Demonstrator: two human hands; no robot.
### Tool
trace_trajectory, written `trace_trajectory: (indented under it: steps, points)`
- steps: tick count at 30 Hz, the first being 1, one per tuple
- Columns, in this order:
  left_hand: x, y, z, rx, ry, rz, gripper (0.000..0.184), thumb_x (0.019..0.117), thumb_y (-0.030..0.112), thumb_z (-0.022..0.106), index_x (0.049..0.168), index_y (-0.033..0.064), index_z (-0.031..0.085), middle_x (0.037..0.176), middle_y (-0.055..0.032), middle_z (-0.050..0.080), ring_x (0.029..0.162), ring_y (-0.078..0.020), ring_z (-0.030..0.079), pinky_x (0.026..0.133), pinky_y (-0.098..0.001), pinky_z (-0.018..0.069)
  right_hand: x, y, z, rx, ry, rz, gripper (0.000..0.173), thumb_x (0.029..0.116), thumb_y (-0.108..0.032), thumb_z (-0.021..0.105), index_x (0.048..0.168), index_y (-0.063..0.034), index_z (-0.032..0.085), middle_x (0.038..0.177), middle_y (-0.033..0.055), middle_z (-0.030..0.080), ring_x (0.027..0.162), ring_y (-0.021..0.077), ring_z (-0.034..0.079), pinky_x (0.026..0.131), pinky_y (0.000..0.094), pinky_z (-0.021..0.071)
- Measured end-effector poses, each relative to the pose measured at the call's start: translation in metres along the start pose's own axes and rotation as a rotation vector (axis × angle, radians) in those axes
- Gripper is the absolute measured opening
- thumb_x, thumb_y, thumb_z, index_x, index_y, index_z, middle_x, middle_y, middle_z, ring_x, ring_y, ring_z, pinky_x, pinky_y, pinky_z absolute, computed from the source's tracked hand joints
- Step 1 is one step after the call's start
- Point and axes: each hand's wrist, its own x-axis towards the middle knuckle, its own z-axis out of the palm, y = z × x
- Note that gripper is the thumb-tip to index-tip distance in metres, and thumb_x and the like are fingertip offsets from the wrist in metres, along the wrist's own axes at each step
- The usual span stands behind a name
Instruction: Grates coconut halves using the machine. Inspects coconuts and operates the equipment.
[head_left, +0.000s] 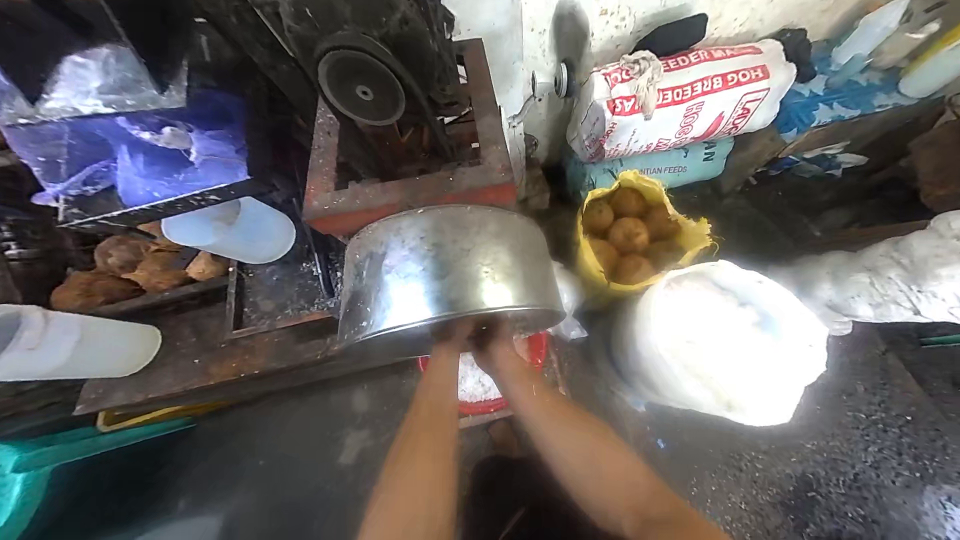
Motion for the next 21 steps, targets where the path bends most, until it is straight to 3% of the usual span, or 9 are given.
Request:
trace_trajectory:
  steps: [4,8,11,13,15,16,18,19,21]
  points:
    - [-0.002,-0.014,0.004,-0.105,-0.018,-0.047,0.043,0.1022,0.017,0.060,0.137,-0.0089,0.056,0.138,-0.0287,0.058,0.134,-0.0340,0.053,0.114,-0.0461,0.0388,0.007,0.005,0.000,-0.023,0.032,-0.068,0.028,0.1115,-0.025,0.038,0.132,-0.0077,0.045,0.097,0.0098,0.059,0.076,0.0177,0.062,0.061,0.0357,0.0544]
    - [-0.006,-0.021,0.006,-0.031,-0.051,-0.081,0.043,0.1077,0.017,0.050,0.143,-0.0081,0.050,0.147,-0.0273,0.052,0.143,-0.0327,0.045,0.119,-0.0435,0.0329,0.013,0.013,-0.007,-0.101,-0.004,-0.198,0.032,0.1077,-0.010,0.044,0.140,-0.0047,0.041,0.108,0.0128,0.060,0.086,0.0179,0.064,0.069,0.0361,0.0571]
    - [0.006,-0.044,0.023,-0.329,0.097,-0.049,0.044,0.1047,0.011,0.054,0.141,-0.0124,0.048,0.143,-0.0306,0.053,0.138,-0.0339,0.049,0.117,-0.0448,0.0369,0.018,0.018,-0.017,-0.255,-0.076,-0.325,0.047,0.1019,-0.001,0.053,0.145,0.0038,0.036,0.122,0.0191,0.058,0.100,0.0188,0.063,0.085,0.0363,0.0572]
    - [0.020,-0.057,0.038,-0.670,0.156,-0.033,0.038,0.1040,0.008,0.052,0.138,-0.0098,0.051,0.127,-0.0230,0.061,0.116,-0.0241,0.060,0.102,-0.0395,0.0495,0.014,0.011,-0.017,-0.385,-0.132,-0.414,0.063,0.0946,0.000,0.063,0.148,0.0058,0.030,0.128,0.0217,0.056,0.109,0.0185,0.062,0.094,0.0346,0.0552]
    - [0.029,-0.063,0.049,-1.043,0.123,-0.031,0.022,0.1071,0.013,0.040,0.121,0.0013,0.053,0.091,-0.0049,0.063,0.078,-0.0103,0.062,0.072,-0.0300,0.0568,0.003,0.004,-0.020,-0.483,-0.176,-0.465,0.085,0.0871,-0.003,0.075,0.154,0.0028,0.022,0.136,0.0230,0.054,0.118,0.0200,0.062,0.101,0.0353,0.0542]
    - [0.030,-0.064,0.048,-1.219,0.042,-0.023,0.026,0.1096,0.019,0.032,0.119,0.0050,0.052,0.088,-0.0030,0.064,0.076,-0.0113,0.063,0.069,-0.0318,0.0575,-0.002,0.000,-0.025,-0.524,-0.197,-0.469,0.096,0.0860,-0.007,0.079,0.158,0.0007,0.016,0.145,0.0244,0.048,0.124,0.0228,0.059,0.104,0.0373,0.0530]
    - [0.021,-0.075,0.044,-1.493,-0.150,-0.074,0.054,0.1095,0.046,0.019,0.127,0.0075,0.052,0.102,-0.0112,0.069,0.090,-0.0225,0.068,0.077,-0.0440,0.0596,-0.012,0.000,-0.050,-0.565,-0.223,-0.496,0.105,0.0829,-0.021,0.083,0.160,-0.0012,0.014,0.152,0.0236,0.041,0.126,0.0259,0.058,0.101,0.0405,0.0549]
    - [0.011,-0.084,0.043,-1.584,-0.216,-0.130,0.066,0.1046,0.061,0.019,0.130,0.0098,0.052,0.108,-0.0139,0.069,0.096,-0.0271,0.068,0.080,-0.0502,0.0591,-0.016,0.005,-0.065,-0.580,-0.210,-0.509,0.109,0.0784,-0.031,0.085,0.159,-0.0018,0.017,0.151,0.0228,0.043,0.125,0.0269,0.060,0.098,0.0430,0.0578]
    - [-0.022,-0.102,0.047,-1.636,-0.316,-0.223,0.082,0.0923,0.081,0.026,0.130,0.0133,0.054,0.108,-0.0130,0.071,0.097,-0.0279,0.070,0.079,-0.0525,0.0602,-0.034,0.019,-0.089,-0.632,-0.208,-0.524,0.120,0.0706,-0.042,0.088,0.159,-0.0030,0.016,0.150,0.0204,0.045,0.130,0.0232,0.056,0.104,0.0409,0.0540]
